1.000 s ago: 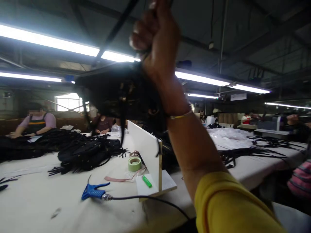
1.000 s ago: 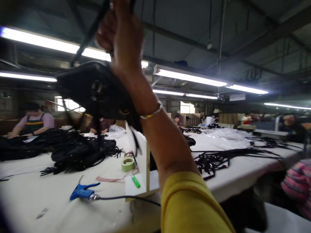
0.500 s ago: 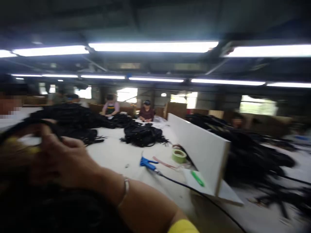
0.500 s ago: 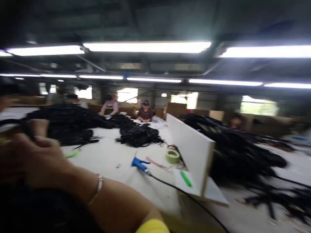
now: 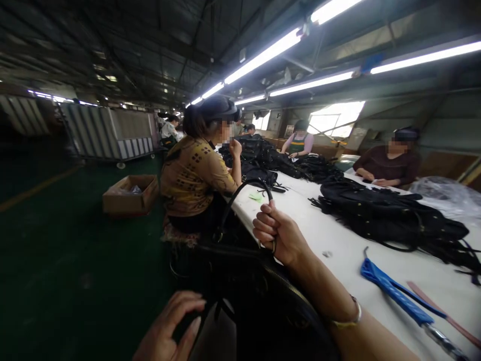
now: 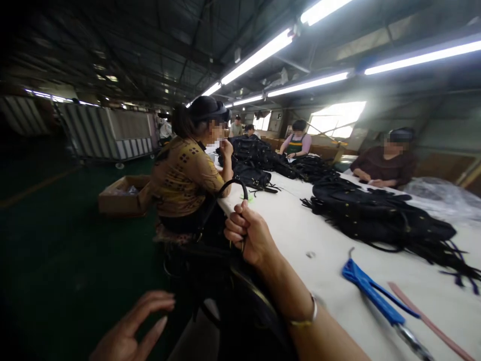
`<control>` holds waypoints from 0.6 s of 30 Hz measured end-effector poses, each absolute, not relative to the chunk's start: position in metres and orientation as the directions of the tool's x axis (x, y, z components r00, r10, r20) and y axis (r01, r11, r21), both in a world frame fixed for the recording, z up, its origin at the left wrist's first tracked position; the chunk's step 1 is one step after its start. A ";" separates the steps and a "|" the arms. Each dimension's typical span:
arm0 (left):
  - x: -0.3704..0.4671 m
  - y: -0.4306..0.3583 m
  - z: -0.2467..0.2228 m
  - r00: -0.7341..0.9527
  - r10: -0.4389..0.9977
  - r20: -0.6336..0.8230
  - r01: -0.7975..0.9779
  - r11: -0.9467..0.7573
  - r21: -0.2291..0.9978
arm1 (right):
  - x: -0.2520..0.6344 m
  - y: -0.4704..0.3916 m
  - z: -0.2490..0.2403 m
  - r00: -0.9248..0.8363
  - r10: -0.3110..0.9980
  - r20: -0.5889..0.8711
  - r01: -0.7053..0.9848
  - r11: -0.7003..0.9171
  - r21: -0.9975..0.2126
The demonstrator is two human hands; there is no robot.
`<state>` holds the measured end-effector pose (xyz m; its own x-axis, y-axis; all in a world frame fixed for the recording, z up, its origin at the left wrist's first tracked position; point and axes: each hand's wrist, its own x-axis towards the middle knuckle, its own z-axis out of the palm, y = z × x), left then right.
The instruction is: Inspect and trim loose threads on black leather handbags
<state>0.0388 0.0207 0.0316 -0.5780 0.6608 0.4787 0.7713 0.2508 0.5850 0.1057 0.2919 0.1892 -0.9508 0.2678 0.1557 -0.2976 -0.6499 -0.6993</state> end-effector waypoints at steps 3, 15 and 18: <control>0.025 0.053 0.061 -0.406 0.583 0.704 0.908 0.166 0.386 | 0.105 0.289 0.174 -0.968 0.202 0.149 -0.248 -0.683 -0.687; 0.018 0.101 0.069 -0.704 0.710 0.023 0.673 0.656 0.340 | 0.113 0.328 0.127 -0.957 0.285 0.062 -0.072 -0.026 -0.997; 0.002 0.090 0.088 -0.808 0.587 -0.036 0.539 0.764 0.356 | 0.132 0.353 0.098 -0.931 0.364 -0.024 0.070 0.115 -0.991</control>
